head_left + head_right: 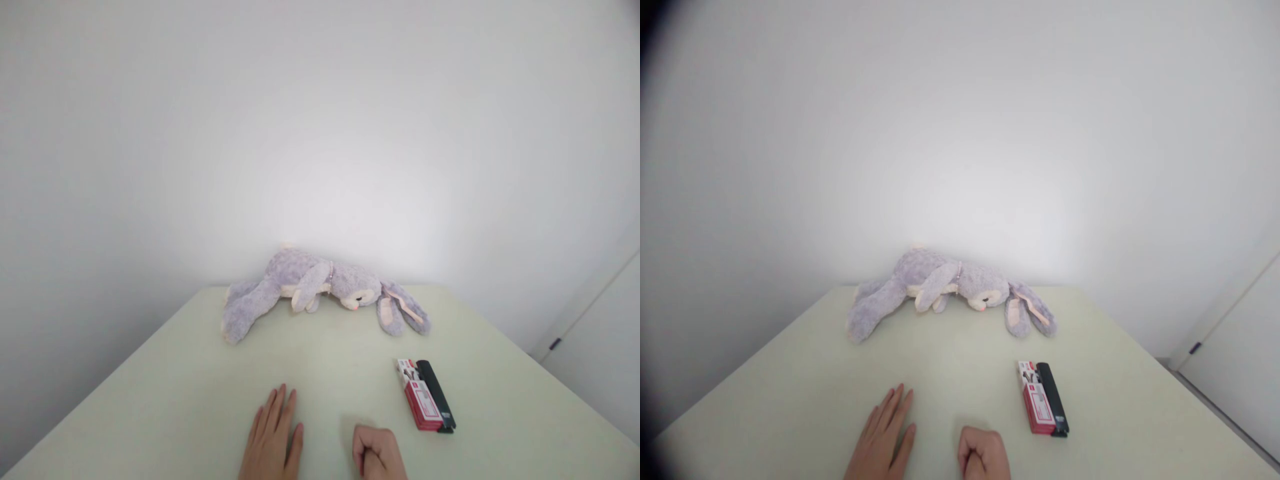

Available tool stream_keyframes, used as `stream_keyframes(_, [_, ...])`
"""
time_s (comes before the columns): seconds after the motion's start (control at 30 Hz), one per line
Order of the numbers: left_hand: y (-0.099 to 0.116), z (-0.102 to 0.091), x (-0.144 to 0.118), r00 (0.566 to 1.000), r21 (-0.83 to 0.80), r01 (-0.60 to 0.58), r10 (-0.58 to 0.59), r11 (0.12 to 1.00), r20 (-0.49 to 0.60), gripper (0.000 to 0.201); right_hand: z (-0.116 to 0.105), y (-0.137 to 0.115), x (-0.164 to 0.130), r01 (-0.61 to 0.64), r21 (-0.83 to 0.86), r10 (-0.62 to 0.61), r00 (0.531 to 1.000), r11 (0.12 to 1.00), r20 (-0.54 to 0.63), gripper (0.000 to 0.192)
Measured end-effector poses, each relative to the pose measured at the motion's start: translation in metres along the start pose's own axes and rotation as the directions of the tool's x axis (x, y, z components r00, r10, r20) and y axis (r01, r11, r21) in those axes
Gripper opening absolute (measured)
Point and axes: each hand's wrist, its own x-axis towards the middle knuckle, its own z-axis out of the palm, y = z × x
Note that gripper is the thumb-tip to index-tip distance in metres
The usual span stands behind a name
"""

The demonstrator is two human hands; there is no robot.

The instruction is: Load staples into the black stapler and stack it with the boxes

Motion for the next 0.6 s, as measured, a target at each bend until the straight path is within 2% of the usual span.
stream_keyframes(0.1, [0.003,0.0,0.001,1.0,0.028,-0.009,0.008,1.0,0.028,0.055,0.011,-0.013,0.016,-0.005,-0.028,0.004,1.0,1.0,-0.018,0.024])
stream_keyframes(0.2, [0.009,-0.011,0.004,1.0,-0.002,-0.007,0.007,1.0,0.027,0.053,0.015,-0.023,0.023,-0.007,-0.076,0.004,0.999,0.997,-0.039,0.031])
stream_keyframes(0.27, [0.019,-0.024,0.006,0.999,-0.068,-0.001,0.004,0.998,0.034,0.046,0.016,-0.029,0.025,0.007,-0.126,-0.014,0.998,0.992,-0.058,0.037])
stream_keyframes(0.33, [0.033,-0.038,0.007,0.995,-0.195,0.005,0.014,0.981,0.098,0.037,0.017,-0.034,0.027,0.067,-0.192,-0.079,0.996,0.979,-0.052,0.039])
stream_keyframes(0.43, [0.055,-0.046,0.01,0.968,-0.37,0.043,0.054,0.928,0.245,0.047,0.022,-0.036,0.03,0.207,-0.297,-0.184,0.978,0.932,0.102,0.046])
stream_keyframes(0.53, [0.067,-0.033,0.013,0.961,-0.411,0.097,0.023,0.906,0.277,0.059,0.027,-0.035,0.032,0.299,-0.364,-0.188,0.932,0.882,0.31,0.057])
stream_keyframes(0.6, [0.069,-0.022,0.015,0.961,-0.435,0.134,-0.009,0.89,0.276,0.062,0.028,-0.035,0.033,0.317,-0.388,-0.169,0.914,0.865,0.369,0.059])
